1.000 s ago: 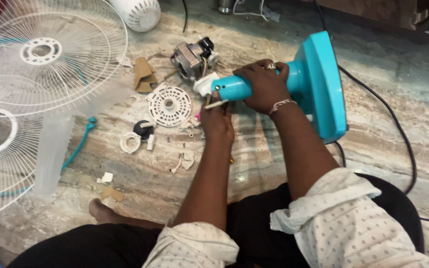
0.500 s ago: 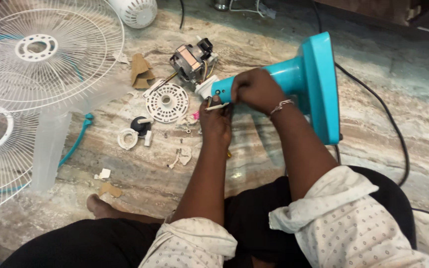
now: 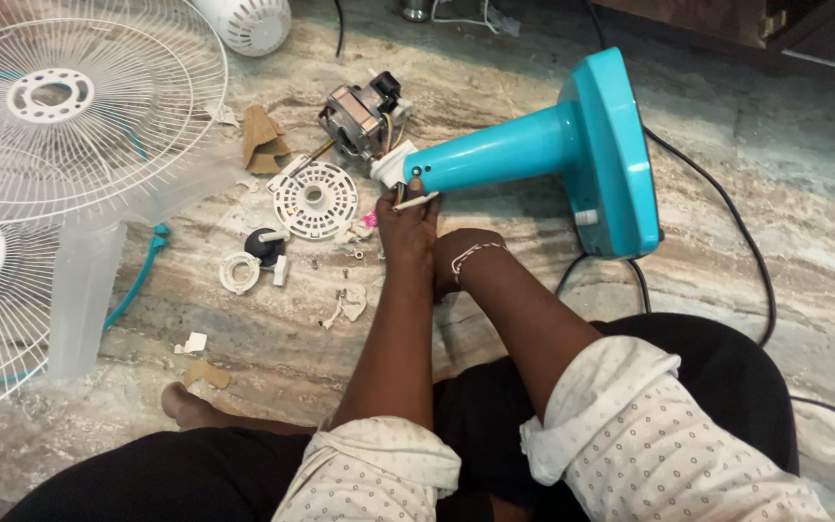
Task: The person assembles a pedestal fan by securing the motor housing to the fan head with a screwdriver, then attaching the motor assembly to the fan neck. The person uses a screwdriver to tighten screws on the fan head and aligns the motor shaft into the neck.
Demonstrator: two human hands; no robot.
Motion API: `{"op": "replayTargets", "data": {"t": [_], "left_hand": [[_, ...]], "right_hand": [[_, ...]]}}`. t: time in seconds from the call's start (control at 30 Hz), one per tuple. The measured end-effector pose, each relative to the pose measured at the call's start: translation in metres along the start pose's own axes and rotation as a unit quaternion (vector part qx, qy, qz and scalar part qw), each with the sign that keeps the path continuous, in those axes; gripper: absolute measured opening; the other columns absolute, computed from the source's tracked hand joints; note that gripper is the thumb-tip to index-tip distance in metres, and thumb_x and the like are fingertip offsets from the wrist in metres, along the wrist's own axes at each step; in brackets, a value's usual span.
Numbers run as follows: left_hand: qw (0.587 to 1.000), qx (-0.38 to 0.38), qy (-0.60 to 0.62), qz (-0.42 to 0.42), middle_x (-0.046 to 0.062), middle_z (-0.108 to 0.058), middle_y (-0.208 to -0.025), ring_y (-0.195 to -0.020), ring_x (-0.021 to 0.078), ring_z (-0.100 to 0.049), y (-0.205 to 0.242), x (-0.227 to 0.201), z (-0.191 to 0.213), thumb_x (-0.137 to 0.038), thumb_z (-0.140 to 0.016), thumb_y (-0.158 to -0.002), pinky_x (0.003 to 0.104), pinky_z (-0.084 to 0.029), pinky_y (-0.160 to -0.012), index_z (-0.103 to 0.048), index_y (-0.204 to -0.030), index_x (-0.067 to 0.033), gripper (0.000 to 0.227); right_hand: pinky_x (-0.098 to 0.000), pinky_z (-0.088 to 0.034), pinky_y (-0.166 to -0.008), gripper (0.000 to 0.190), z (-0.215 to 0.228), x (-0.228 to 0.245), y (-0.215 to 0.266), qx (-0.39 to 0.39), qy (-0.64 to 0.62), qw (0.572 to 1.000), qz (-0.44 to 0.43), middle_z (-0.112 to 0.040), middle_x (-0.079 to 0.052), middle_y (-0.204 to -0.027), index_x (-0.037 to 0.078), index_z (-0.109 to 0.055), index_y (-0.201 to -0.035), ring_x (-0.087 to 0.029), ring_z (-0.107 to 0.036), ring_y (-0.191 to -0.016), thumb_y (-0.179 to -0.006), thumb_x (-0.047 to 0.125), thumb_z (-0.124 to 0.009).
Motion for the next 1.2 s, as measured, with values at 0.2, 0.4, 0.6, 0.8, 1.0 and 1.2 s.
{"op": "replayTargets", "data": {"t": [0.2, 0.4, 0.6, 0.8, 1.0, 1.2], "left_hand": [[1.0, 0.016, -0.02, -0.001, 0.017, -0.061, -0.118, -0.102, 0.0271, -0.066, 0.011, -0.002, -0.011, -0.016, -0.08, -0.087, 0.045, -0.063, -0.091, -0.041, -0.127, -0.0012, 0.057], [0.994, 0.016, -0.108, 0.029, 0.019, -0.061, -0.118, -0.103, 0.0266, -0.067, 0.008, -0.007, -0.025, -0.016, -0.081, -0.087, 0.043, -0.063, -0.095, -0.043, -0.125, 0.0059, 0.058], [0.993, 0.027, -0.117, 0.003, 0.017, -0.061, -0.118, -0.102, 0.0248, -0.067, 0.01, -0.004, -0.018, -0.02, -0.084, -0.083, 0.039, -0.061, -0.09, -0.044, -0.128, 0.0055, 0.065], [0.996, 0.019, -0.081, -0.016, 0.015, -0.059, -0.116, -0.099, 0.0222, -0.063, 0.009, 0.011, -0.019, -0.02, -0.083, -0.087, 0.038, -0.056, -0.085, -0.04, -0.13, 0.0023, 0.064], [1.0, 0.002, -0.015, 0.015, 0.013, -0.057, -0.122, -0.103, 0.0237, -0.064, 0.016, 0.03, -0.027, -0.012, -0.078, -0.087, 0.038, -0.059, -0.091, -0.04, -0.128, -0.0044, 0.057], [0.999, 0.041, 0.023, -0.025, 0.012, -0.057, -0.116, -0.098, 0.0222, -0.062, 0.02, 0.031, -0.039, -0.01, -0.079, -0.093, 0.034, -0.055, -0.081, -0.038, -0.126, -0.0065, 0.052]], "right_hand": [[-0.0437, -0.059, -0.084, 0.032, 0.002, -0.044, -0.02, 0.019, -0.033, 0.998, -0.053, -0.081, -0.009, -0.1, 0.009, -0.084, -0.098, -0.026, -0.077, -0.093, -0.076, 0.033, -0.083], [-0.0383, -0.06, -0.07, 0.03, 0.024, -0.087, -0.021, 0.024, -0.164, 0.986, -0.004, -0.082, -0.009, -0.089, 0.005, -0.082, -0.094, -0.02, -0.077, -0.076, -0.077, 0.029, -0.083], [-0.0367, -0.056, -0.073, 0.03, 0.11, -0.117, 0.031, -0.261, -0.247, 0.933, 0.004, -0.076, -0.01, -0.089, 0.009, -0.077, -0.101, -0.022, -0.072, -0.078, -0.078, 0.028, -0.082], [-0.0302, -0.059, -0.083, 0.025, 0.155, -0.099, 0.068, -0.431, -0.372, 0.813, 0.122, -0.078, -0.007, -0.101, 0.006, -0.072, -0.105, -0.016, -0.076, -0.094, -0.084, 0.016, -0.079], [-0.0306, -0.059, -0.09, 0.032, 0.172, -0.075, 0.088, -0.496, -0.35, 0.764, 0.218, -0.076, -0.009, -0.111, 0.007, -0.071, -0.125, -0.018, -0.074, -0.103, -0.093, 0.004, -0.071], [-0.0317, -0.064, -0.085, 0.039, 0.171, -0.061, 0.087, -0.449, -0.368, 0.782, 0.225, -0.074, -0.008, -0.114, 0.013, -0.069, -0.129, -0.017, -0.074, -0.102, -0.093, 0.001, -0.066]]}}
Point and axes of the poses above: each hand's wrist, its own y-axis away from the middle knuckle, its own z-axis out of the back of the hand, x = y × z, the point moved 8 cm from there along -y, towards the middle knuckle
